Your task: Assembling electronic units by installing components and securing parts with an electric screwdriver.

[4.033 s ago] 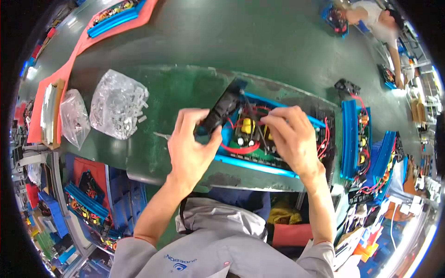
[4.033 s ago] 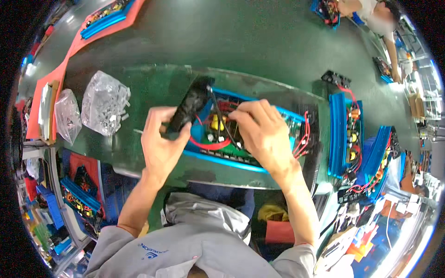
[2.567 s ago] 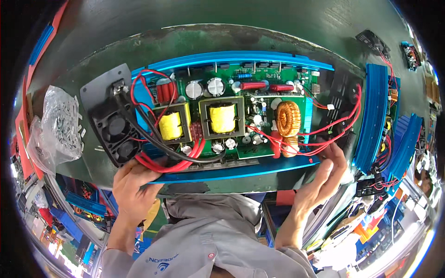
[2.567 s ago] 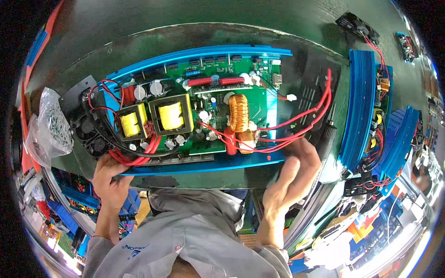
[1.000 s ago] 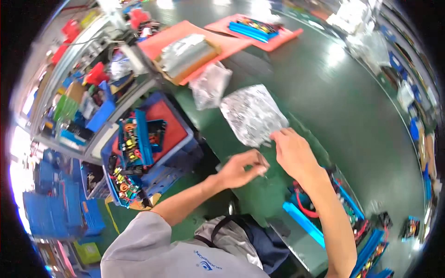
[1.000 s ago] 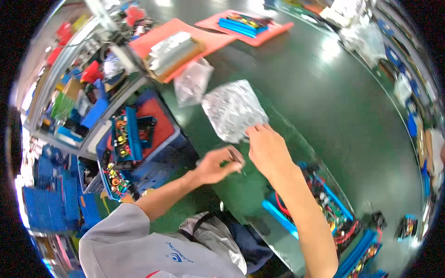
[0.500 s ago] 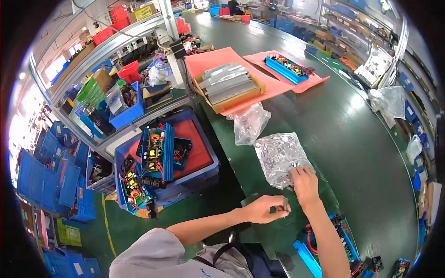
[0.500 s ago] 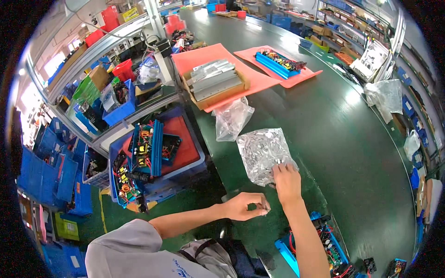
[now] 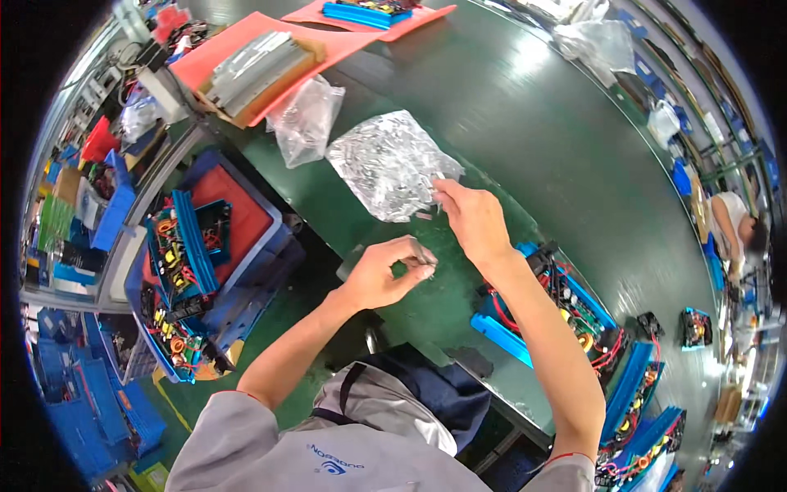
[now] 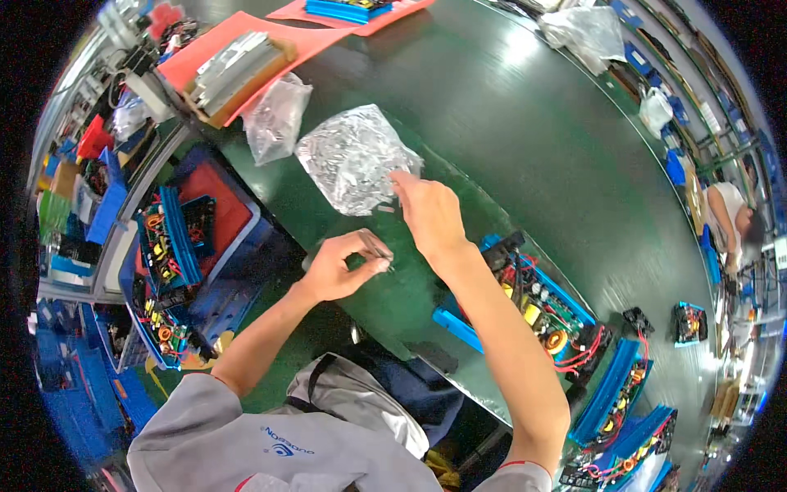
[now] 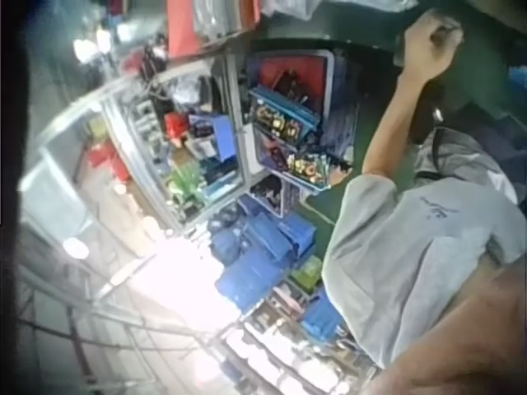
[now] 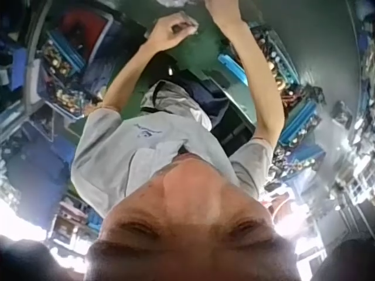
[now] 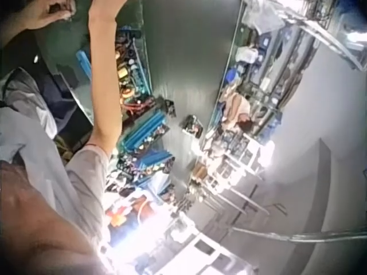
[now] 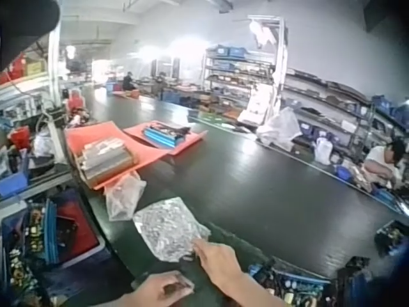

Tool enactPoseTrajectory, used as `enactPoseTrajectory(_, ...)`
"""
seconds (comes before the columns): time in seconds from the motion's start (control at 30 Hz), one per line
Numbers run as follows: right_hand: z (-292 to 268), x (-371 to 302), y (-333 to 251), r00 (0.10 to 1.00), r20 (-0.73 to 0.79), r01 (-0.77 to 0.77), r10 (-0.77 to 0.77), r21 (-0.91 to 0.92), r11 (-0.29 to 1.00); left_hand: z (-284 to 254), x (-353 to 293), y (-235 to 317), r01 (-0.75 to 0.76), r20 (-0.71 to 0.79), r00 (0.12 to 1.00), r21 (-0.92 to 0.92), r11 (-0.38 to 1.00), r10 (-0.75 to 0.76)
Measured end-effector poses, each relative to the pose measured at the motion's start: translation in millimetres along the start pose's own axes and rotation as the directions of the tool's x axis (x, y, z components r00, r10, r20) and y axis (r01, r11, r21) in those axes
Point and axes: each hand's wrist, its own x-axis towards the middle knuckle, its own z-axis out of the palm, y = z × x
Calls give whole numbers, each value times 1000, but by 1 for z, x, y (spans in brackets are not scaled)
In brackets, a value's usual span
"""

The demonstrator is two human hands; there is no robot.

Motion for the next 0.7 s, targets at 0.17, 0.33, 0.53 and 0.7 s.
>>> enactPoseTrajectory(0.17, -15, -8, 0, 996, -83, 30, -29, 8, 1000, 2, 0, -1, 6, -21, 1000, -55, 998, -7)
enactPoseTrajectory(0.33, -44, -32, -16, 961, -227, 171, -157, 43, 984, 5, -2, 7, 302, -212, 880, -440, 846, -425)
enactPoseTrajectory(0.53, -109, -129, -71, 873, -13, -448, 488, 374, 812, 20, 17, 76, 367, -43, 907, -403, 838, -418)
enactPoseTrajectory(0.7, -120, -179, -80, 771, 4, -571, 637, 446, 689, 49, 25, 91, 421, 158, 906, -418, 805, -392)
